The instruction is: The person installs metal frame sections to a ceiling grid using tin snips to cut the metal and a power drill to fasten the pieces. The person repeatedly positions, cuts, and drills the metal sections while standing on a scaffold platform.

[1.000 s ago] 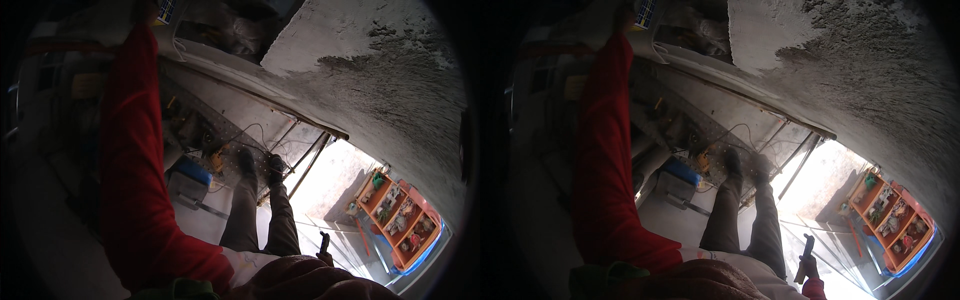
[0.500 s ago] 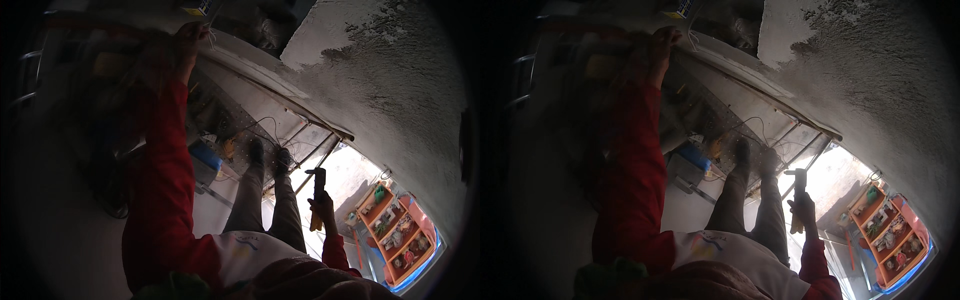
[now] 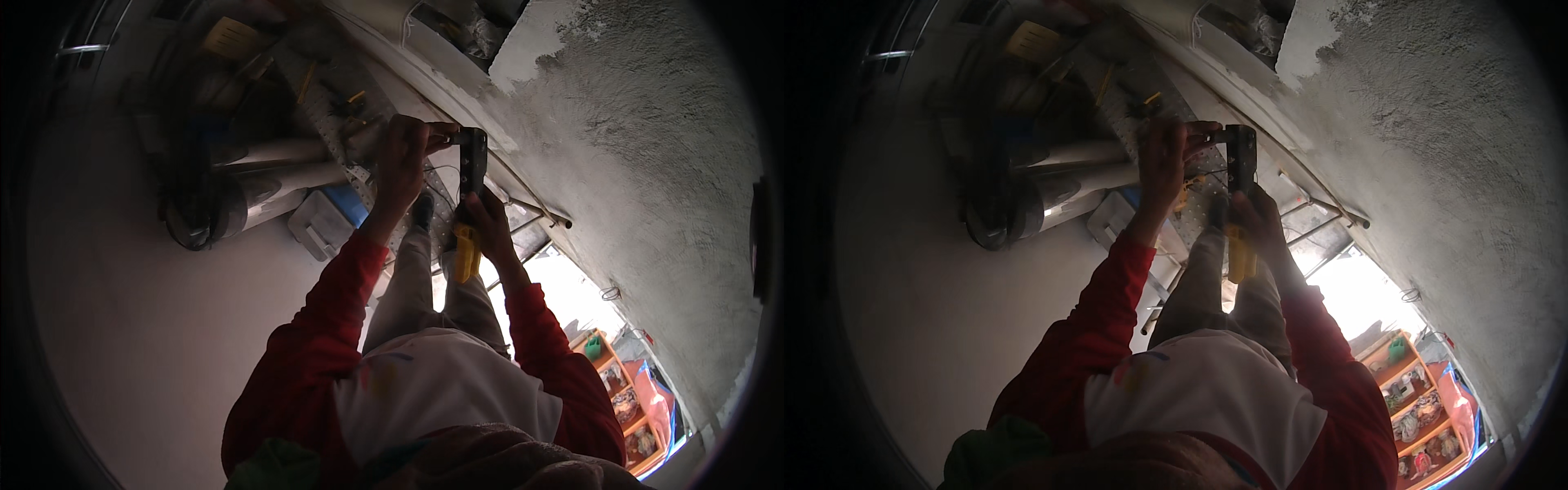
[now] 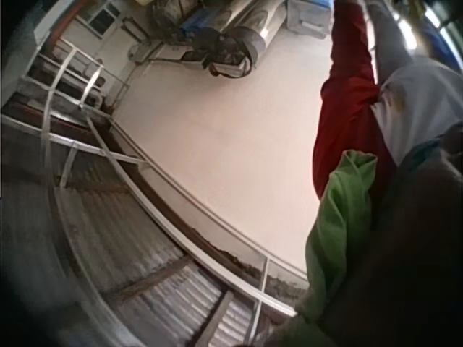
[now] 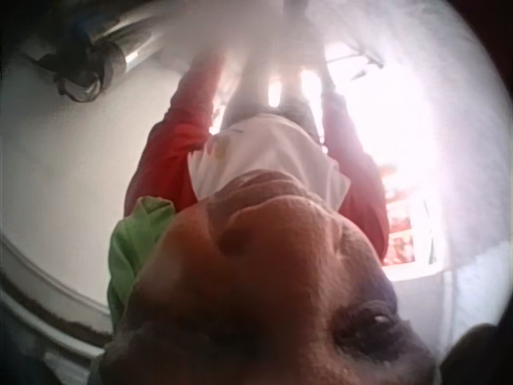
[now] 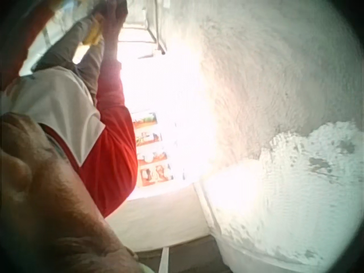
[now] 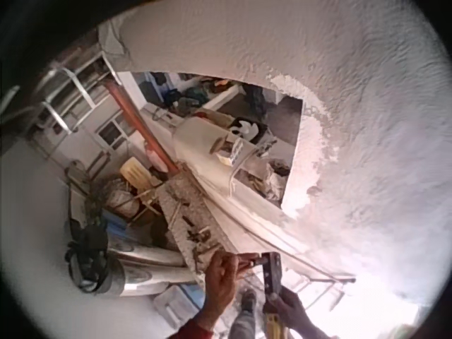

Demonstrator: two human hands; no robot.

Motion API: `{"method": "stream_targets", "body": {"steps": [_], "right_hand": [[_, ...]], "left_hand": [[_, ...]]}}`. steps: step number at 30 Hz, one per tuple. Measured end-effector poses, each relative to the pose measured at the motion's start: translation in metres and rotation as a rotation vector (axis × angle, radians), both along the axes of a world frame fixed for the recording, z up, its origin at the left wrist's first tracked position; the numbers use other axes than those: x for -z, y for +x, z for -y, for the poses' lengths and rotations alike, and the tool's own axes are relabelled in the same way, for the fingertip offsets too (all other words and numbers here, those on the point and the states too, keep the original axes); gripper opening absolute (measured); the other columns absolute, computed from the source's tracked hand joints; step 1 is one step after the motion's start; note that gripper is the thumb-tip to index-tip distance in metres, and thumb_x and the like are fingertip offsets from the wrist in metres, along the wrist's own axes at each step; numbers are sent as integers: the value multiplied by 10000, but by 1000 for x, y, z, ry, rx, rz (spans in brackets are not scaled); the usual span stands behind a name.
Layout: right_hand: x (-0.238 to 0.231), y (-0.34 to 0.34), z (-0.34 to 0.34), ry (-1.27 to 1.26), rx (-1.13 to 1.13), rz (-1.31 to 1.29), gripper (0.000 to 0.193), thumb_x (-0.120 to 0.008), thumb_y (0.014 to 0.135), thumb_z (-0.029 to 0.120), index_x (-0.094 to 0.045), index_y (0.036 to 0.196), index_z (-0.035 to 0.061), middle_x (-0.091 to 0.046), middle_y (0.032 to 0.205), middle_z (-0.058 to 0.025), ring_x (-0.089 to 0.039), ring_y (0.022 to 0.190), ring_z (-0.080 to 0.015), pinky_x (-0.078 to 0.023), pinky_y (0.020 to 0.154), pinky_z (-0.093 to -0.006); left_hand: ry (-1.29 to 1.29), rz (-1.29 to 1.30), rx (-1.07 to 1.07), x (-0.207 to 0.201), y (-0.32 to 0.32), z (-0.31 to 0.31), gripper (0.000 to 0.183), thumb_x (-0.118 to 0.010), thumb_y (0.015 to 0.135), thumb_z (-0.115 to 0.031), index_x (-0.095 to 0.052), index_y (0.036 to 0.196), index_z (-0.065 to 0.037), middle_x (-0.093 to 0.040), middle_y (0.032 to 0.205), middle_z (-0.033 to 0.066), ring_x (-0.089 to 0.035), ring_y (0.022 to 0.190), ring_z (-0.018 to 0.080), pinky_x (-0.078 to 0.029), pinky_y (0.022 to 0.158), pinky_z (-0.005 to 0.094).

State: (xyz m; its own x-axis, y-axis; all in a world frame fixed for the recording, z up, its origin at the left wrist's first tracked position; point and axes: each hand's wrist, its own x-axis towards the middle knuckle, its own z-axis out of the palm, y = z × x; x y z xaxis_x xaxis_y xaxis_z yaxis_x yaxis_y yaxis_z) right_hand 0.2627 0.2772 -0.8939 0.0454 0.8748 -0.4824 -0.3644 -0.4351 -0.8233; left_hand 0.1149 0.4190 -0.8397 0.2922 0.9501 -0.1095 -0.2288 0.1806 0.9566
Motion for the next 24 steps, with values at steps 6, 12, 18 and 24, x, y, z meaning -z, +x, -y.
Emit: {"method": "stream_targets", "body": {"steps": [6, 12, 18, 24], "right_hand": [[-45, -20, 5, 42, -101, -10, 412, -599, 1043, 446, -590, 1073, 35, -635, 819, -31, -624, 705, -112, -512, 631, -286], [-92, -66, 7, 172, -139, 170, 432, -560, 1062, 457, -575, 1115, 29, -614, 875, -27, -604, 789, -103, -503, 701, -284], [-130, -138, 10, 412, 3, 125, 453, -370, 1133, 428, -581, 1216, 36, -624, 987, -24, -587, 864, -103, -493, 757, -284], [-171, -215, -3, 491, 195, -583, 458, -406, 1133, 362, -452, 1456, 40, -606, 1247, -78, -612, 1093, -156, -496, 976, -328]], "left_hand": [[204, 8, -148, -42, -28, 26, 94, -469, 1090, -83, -476, 1080, 10, -726, 1086, 211, -736, 1009, 243, -630, 900, 368], [659, -446, -219, -87, -77, 40, 92, -607, 1023, -55, -630, 1101, -11, -755, 1042, 119, -749, 910, 191, -611, 783, 312], [931, -741, -269, -151, -133, 49, 319, -729, 954, -146, -650, 1246, -43, -700, 1200, 157, -712, 1052, 275, -572, 839, 380], [620, -930, 12, -211, -195, 135, 496, -783, 917, -281, -580, 1304, -47, -684, 1139, 193, -694, 1009, 322, -549, 836, 415]]}}
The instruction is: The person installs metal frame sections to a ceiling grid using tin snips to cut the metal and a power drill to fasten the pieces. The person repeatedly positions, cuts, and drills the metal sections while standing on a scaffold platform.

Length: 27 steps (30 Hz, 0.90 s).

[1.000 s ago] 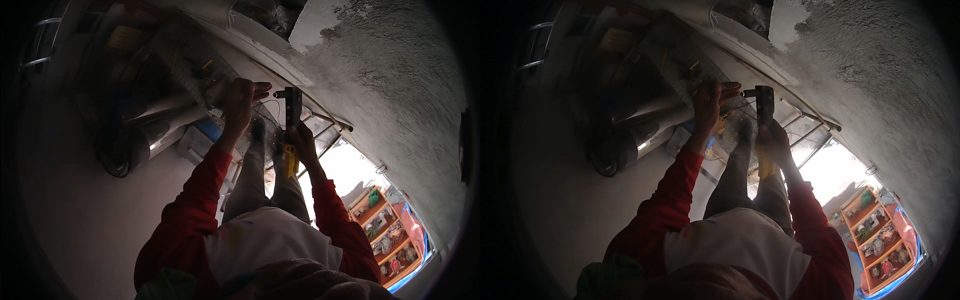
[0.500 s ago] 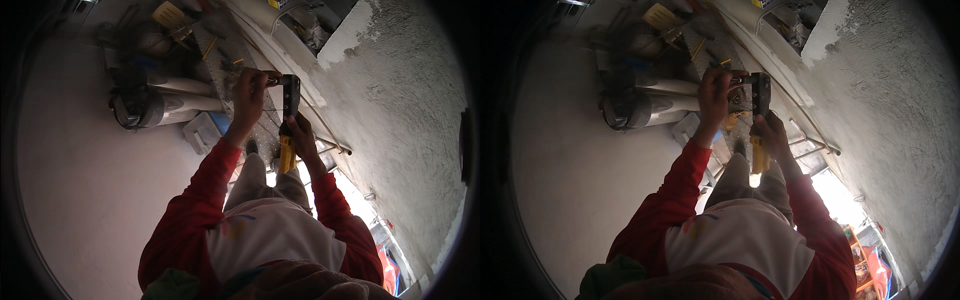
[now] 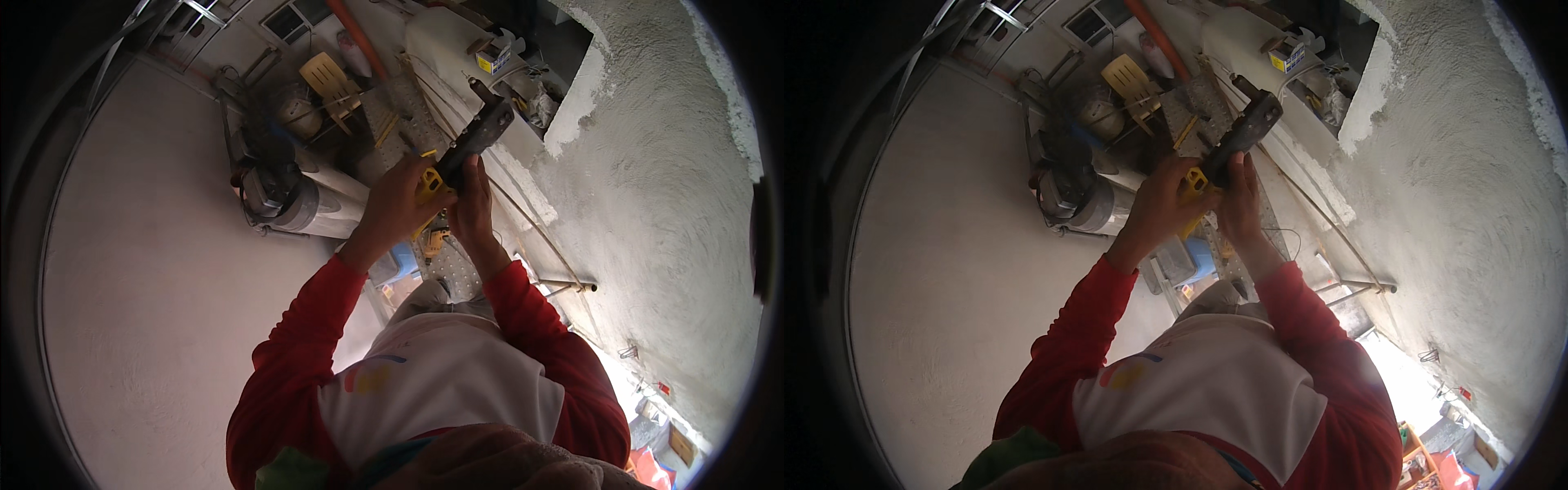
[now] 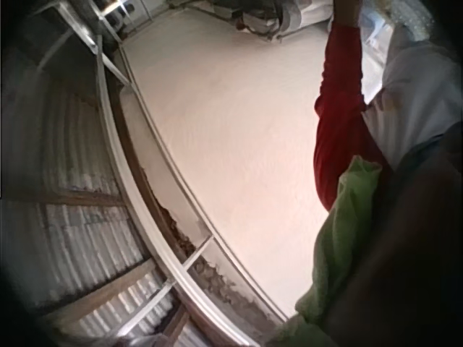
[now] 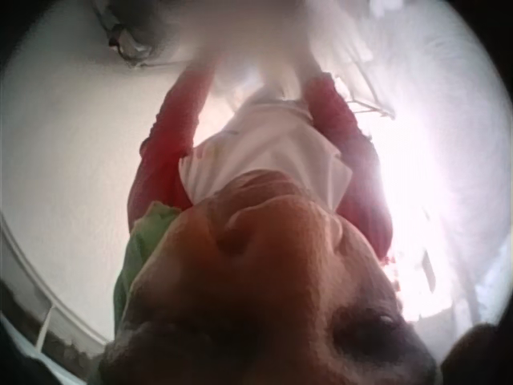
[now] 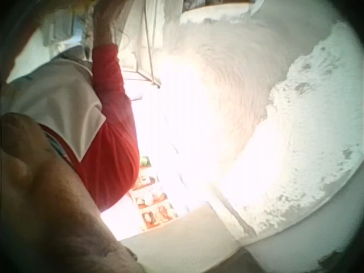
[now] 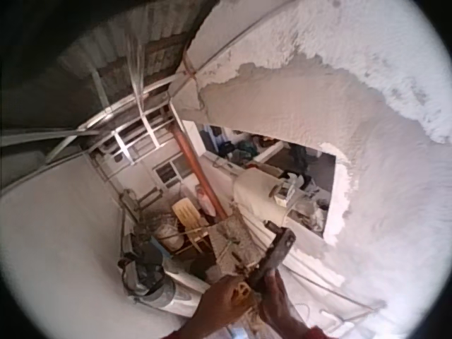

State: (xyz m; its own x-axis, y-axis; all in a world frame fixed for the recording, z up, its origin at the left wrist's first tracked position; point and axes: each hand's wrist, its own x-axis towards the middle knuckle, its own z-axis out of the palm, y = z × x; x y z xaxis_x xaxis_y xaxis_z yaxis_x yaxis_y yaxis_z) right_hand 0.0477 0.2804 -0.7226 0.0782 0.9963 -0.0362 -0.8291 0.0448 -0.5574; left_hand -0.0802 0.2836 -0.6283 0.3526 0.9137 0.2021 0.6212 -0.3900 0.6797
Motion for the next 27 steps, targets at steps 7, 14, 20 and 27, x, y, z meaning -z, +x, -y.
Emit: {"method": "stream_targets", "body": {"steps": [7, 14, 20, 27], "right_hand": [[-50, 37, 8, 157, -207, 496, 438, -486, 1110, 343, -560, 1342, -20, -532, 969, 2, -505, 804, -74, -465, 686, -254], [-80, 12, 42, 282, -48, 234, 487, -493, 1105, 296, -417, 1537, 82, -527, 1486, -83, -576, 1258, -201, -502, 882, -349], [-143, 35, 73, 630, -327, 80, 709, -524, 1049, 498, -256, 1612, 161, -431, 1575, -214, -431, 1454, -349, -462, 1047, -470], [-229, 61, 99, 848, -60, 490, 620, -456, 1083, 467, -372, 1490, 8, -607, 1353, -246, -639, 1218, -376, -476, 1055, -500]], "left_hand": [[18, -31, -6, -73, -64, 21, 343, -724, 951, -233, -624, 1205, -26, -683, 887, 112, -667, 787, 185, -522, 713, 337], [146, 93, 95, -69, -58, 46, 376, -699, 977, -301, -585, 1219, -37, -657, 803, 130, -662, 700, 245, -495, 642, 360], [-75, 374, 346, -89, -57, 56, 362, -701, 996, -232, -587, 1295, -62, -603, 890, 29, -577, 746, 110, -490, 661, 288], [377, 241, 412, -236, -62, 73, 431, -678, 1011, -303, -577, 1379, -102, -669, 1214, 59, -681, 1013, 150, -575, 820, 306]]}}
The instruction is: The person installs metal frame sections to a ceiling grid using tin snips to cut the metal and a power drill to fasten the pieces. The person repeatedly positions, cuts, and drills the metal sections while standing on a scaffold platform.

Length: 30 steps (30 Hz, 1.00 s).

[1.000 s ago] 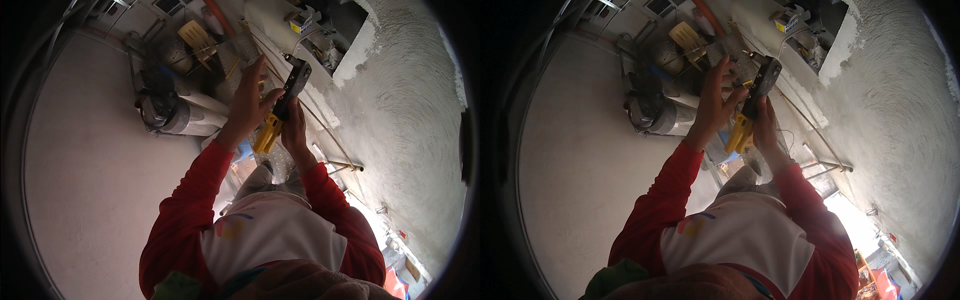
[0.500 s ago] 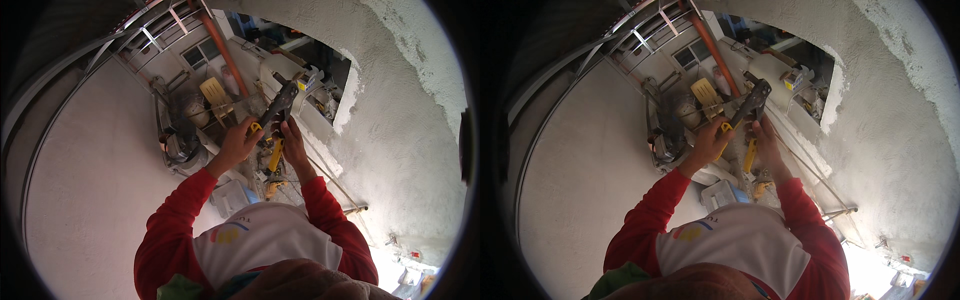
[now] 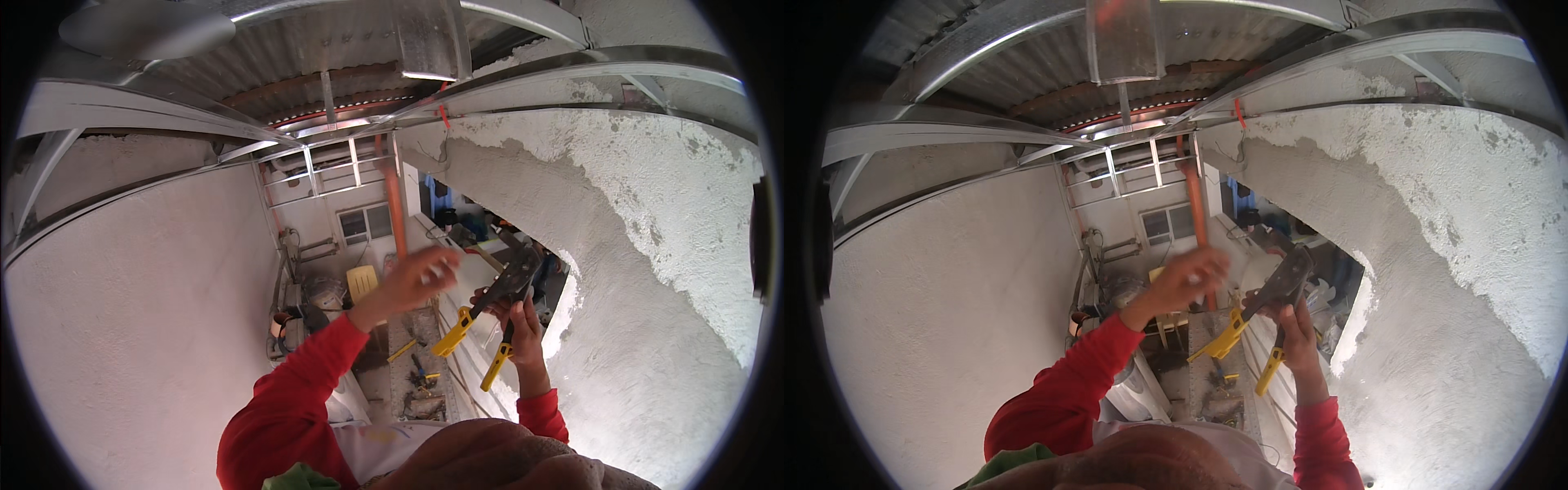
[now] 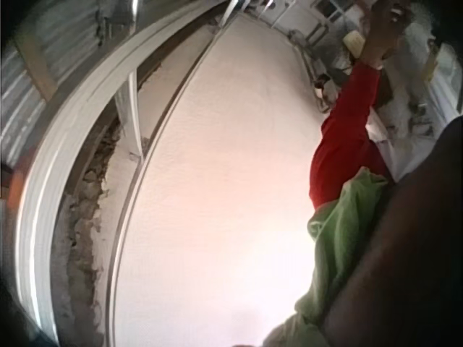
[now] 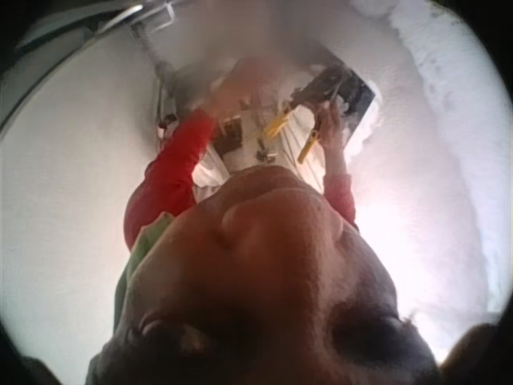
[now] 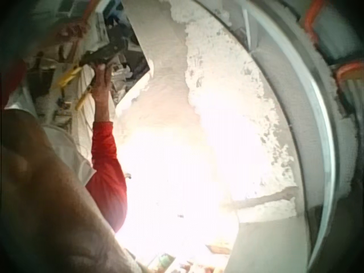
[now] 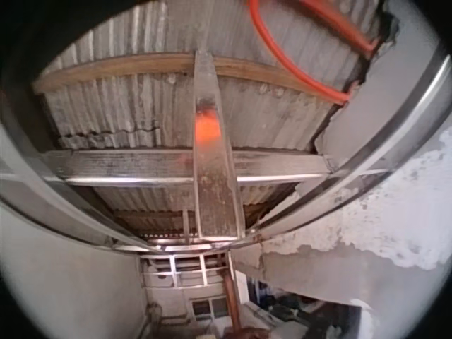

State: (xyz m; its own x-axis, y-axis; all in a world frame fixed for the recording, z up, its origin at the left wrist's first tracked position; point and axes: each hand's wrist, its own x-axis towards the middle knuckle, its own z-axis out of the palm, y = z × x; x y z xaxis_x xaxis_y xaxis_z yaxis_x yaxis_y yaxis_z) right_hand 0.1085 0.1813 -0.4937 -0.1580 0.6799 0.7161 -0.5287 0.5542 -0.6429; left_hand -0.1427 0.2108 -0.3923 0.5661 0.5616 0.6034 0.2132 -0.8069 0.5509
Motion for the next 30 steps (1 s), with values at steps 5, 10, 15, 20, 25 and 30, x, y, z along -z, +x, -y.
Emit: {"method": "stream_targets", "body": {"steps": [5, 10, 15, 20, 25, 30], "right_hand": [[-103, 18, 53, 301, 173, 33, 715, -468, 1070, 495, -289, 1540, -13, -622, 1277, -242, -670, 1161, -370, -529, 1019, -504], [-217, 42, 115, 435, 316, 203, 631, -572, 1045, 416, -373, 1437, -37, -669, 1176, -252, -734, 1025, -344, -614, 856, -404], [-288, 43, 143, 601, 507, 394, 501, -463, 1086, 286, -393, 1475, -22, -703, 1143, -249, -760, 977, -345, -625, 834, -393], [-331, 44, 158, 625, 603, 567, 495, -499, 1085, 256, -409, 1473, -39, -722, 1121, -207, -758, 968, -288, -609, 783, -363], [-351, 41, 167, 627, 693, 714, 517, -517, 1084, 255, -400, 1492, -39, -730, 1085, -170, -737, 935, -222, -573, 749, -329], [-360, 39, 172, 653, 774, 856, 496, -529, 1084, 294, -441, 1458, -19, -729, 1067, -140, -721, 911, -190, -559, 743, -318]], "left_hand": [[509, 687, 24, -168, -10, 42, 683, -561, 1021, -568, -444, 1467, -64, -599, 1315, 116, -675, 1115, 252, -567, 860, 358], [445, 1313, 556, -271, 34, 119, 524, -557, 1023, -553, -547, 1282, -98, -629, 1064, 69, -677, 924, 246, -543, 752, 352], [316, 1467, 863, -310, 41, 151, 403, -584, 1040, -471, -611, 881, -102, -528, 649, -8, -585, 620, 236, -502, 601, 397], [493, 1035, 1054, -323, 28, 138, 436, -522, 1036, -565, -500, 853, -170, -430, 700, -27, -469, 599, 135, -428, 585, 280], [602, 1324, 651, -323, 31, 131, 480, -503, 1044, -552, -396, 735, -200, -318, 625, -50, -367, 530, 109, -371, 535, 272], [572, 1333, 691, -325, 34, 134, 495, -503, 1044, -561, -388, 721, -205, -307, 618, -51, -357, 527, 111, -376, 534, 274]]}}
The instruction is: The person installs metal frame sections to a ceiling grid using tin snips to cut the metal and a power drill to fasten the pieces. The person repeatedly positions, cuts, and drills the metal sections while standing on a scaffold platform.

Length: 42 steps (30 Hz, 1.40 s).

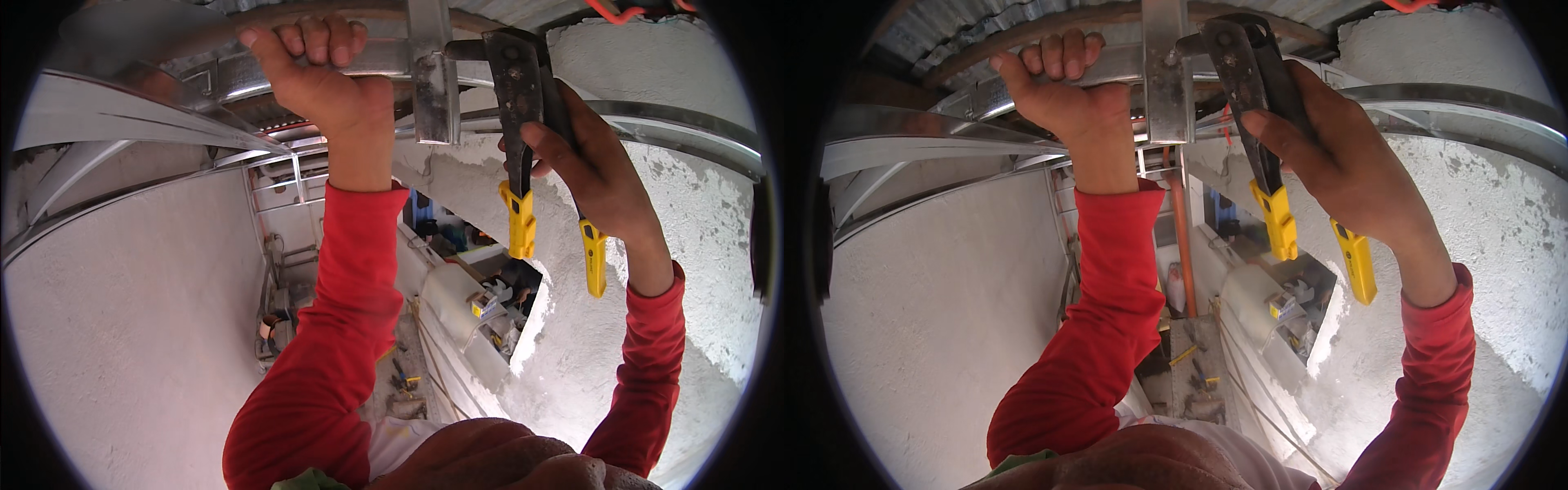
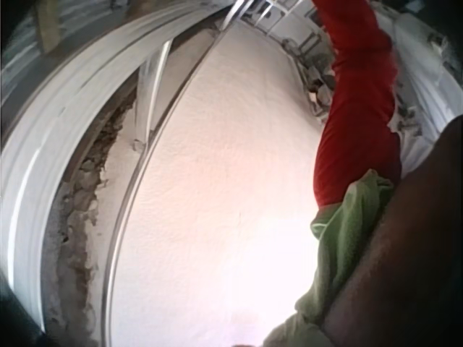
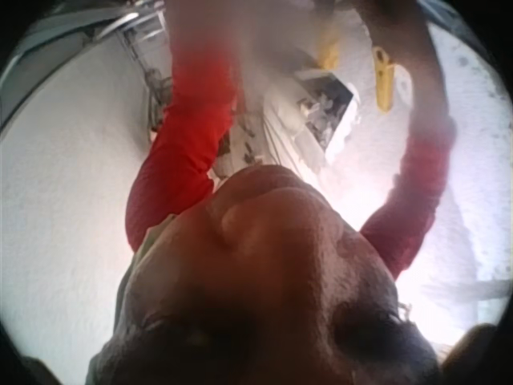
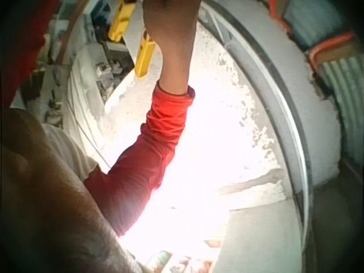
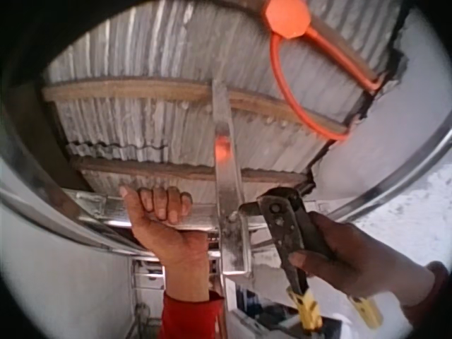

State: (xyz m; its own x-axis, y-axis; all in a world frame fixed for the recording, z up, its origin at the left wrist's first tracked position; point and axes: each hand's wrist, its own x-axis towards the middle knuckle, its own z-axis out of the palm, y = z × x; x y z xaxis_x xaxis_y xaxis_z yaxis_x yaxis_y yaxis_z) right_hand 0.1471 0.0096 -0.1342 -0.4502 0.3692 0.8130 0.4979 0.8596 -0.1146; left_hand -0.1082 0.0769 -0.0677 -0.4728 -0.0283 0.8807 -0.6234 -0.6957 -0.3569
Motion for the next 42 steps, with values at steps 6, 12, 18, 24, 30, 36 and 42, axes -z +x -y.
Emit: {"method": "stream_targets", "body": {"steps": [6, 12, 18, 24, 30, 36, 42], "right_hand": [[-4, -1, 11, 110, 189, 63, 501, -571, 1071, 325, -468, 1420, -18, -722, 1004, -126, -682, 782, -177, -535, 689, -327], [-19, -4, 18, 241, 332, 172, 531, -598, 1055, 364, -466, 1444, 27, -681, 869, -82, -553, 603, -132, -456, 554, -310], [-21, -18, 20, 73, 201, 85, 451, -590, 1056, 401, -538, 1352, 65, -645, 830, -44, -478, 568, -93, -385, 512, -270], [-1, -42, 20, -28, 296, -68, 528, -599, 1033, 491, -555, 1309, 43, -738, 902, -66, -731, 763, -141, -389, 487, -221], [-3, -50, 23, -31, 274, -69, 581, -626, 1001, 542, -560, 1270, 32, -755, 905, -92, -767, 814, -173, -377, 462, -177], [-1, -76, 33, -193, 363, -127, 558, -679, 963, 498, -602, 1274, 41, -735, 969, -111, -726, 810, -208, -512, 607, -332], [0, -84, 34, -292, 133, -193, 813, -592, 954, 671, -549, 1419, 6, -736, 895, -108, -747, 823, -179, -563, 703, -302]], "left_hand": [[-5, -36, 98, 1, -7, -11, 513, -529, 1040, -554, -368, 697, -208, -285, 608, -53, -338, 514, 116, -389, 525, 280], [265, -217, 89, -3, -12, -16, 489, -528, 1059, -518, -426, 721, -179, -329, 617, -49, -383, 533, 116, -420, 546, 286], [171, -72, 125, 2, 0, -3, 537, -521, 1084, -463, -307, 673, -193, -248, 591, -58, -269, 485, 92, -298, 473, 255], [31, -23, 219, 5, -2, 21, 457, -577, 1043, -516, -476, 789, -150, -383, 661, -27, -394, 574, 111, -366, 573, 272], [-290, -185, 119, 103, 17, -17, 721, -467, 980, -723, -476, 1434, -163, -601, 1278, 74, -534, 1306, 214, -433, 1102, 451], [195, -1350, 731, 200, 100, -57, 909, -593, 932, -693, -477, 1456, 41, -561, 1430, 252, -587, 1312, 394, -506, 1082, 543], [324, -1372, 1083, 189, 109, -35, 1015, -561, 910, -753, -402, 1516, 46, -512, 1447, 330, -562, 1322, 445, -469, 1105, 588]]}}
